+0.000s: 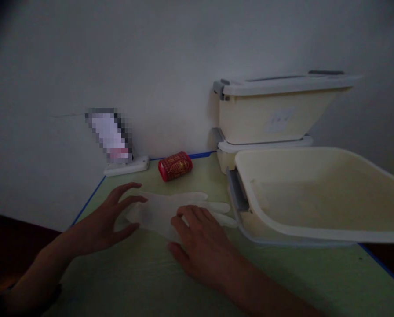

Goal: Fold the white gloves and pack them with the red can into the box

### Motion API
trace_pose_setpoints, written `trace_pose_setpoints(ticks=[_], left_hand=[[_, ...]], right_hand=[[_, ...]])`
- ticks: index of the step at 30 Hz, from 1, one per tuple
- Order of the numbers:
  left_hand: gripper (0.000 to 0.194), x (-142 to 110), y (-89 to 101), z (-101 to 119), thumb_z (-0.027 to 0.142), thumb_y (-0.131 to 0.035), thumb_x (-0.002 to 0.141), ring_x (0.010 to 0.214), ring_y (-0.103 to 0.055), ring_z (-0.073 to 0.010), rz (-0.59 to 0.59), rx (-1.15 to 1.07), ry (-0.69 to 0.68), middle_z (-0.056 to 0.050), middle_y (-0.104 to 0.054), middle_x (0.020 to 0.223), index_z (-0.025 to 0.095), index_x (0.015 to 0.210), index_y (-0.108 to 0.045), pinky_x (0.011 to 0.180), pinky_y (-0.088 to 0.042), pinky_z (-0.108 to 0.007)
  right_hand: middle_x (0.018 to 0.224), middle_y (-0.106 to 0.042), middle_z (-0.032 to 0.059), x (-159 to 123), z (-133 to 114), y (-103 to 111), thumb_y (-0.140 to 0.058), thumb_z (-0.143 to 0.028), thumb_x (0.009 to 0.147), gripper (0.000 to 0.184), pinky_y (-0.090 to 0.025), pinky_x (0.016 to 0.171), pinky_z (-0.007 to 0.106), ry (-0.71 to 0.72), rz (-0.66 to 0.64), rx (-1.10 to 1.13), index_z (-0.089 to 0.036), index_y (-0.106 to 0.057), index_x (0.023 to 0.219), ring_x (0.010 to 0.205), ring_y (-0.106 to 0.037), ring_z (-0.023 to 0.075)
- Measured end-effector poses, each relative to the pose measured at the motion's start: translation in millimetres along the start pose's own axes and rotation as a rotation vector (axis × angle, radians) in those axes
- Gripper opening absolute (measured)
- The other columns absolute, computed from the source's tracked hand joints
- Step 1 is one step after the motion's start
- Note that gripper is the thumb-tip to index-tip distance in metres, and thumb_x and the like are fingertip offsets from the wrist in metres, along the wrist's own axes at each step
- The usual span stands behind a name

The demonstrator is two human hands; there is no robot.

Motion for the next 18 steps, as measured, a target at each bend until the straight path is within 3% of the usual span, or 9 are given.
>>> trace_pose_setpoints(ticks=[3,7,12,18], left_hand=[[0.032,1,2.3,1,0.014,-0.047,0.073,0.112,-0.042,-0.0207,-0.058,-0.079,0.0,-0.007,-0.047,0.116,0.021,0.104,-0.047,0.096,-0.037,-0.037],[0.031,3,-2.0,-6,0.005,-0.043,0.067,0.097,-0.05,-0.0197,-0.18,-0.061,0.061,-0.005,-0.056,0.1,0.019,0.092,-0.055,0.087,-0.041,-0.036],[0.018,-4,7.8,-6,0.016,-0.046,0.075,0.09,-0.052,-0.0188,-0.187,-0.018,0.044,-0.001,-0.062,0.088,0.023,0.082,-0.061,0.085,-0.037,-0.036],[0.031,3,5.3,-5,0.036,-0.039,0.085,0.083,-0.054,-0.0196,-0.183,0.013,0.176,-0.004,-0.064,0.082,0.024,0.103,-0.061,0.084,-0.034,-0.039]], right_hand=[[0.133,-0.041,0.008,4,5,-11,-0.037,-0.037,0.088,0.042,-0.031,0.102,0.04,-0.018,0.012,-0.012,-0.018,-0.044,0.125,0.123,-0.034,0.022],[0.142,-0.029,0.0094,5,16,-24,-0.032,-0.043,0.089,0.05,-0.025,0.105,0.043,-0.059,-0.048,-0.035,-0.017,-0.036,0.133,0.131,-0.022,0.0228],[0.144,-0.023,0.0113,4,19,-30,-0.031,-0.047,0.088,0.054,-0.024,0.105,0.045,-0.063,-0.08,-0.057,-0.018,-0.034,0.134,0.132,-0.017,0.0253],[0.138,-0.037,0.0092,12,15,-21,-0.028,-0.042,0.09,0.047,-0.026,0.106,0.042,-0.062,0.05,-0.045,-0.017,-0.047,0.125,0.129,-0.029,0.0219]])
Point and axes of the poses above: each hand's wrist, its own x-axis towards the middle knuckle, its own y-axis out of the back of the hand, z = x × y, the point moved 1 cm from there along x, towards the middle knuckle
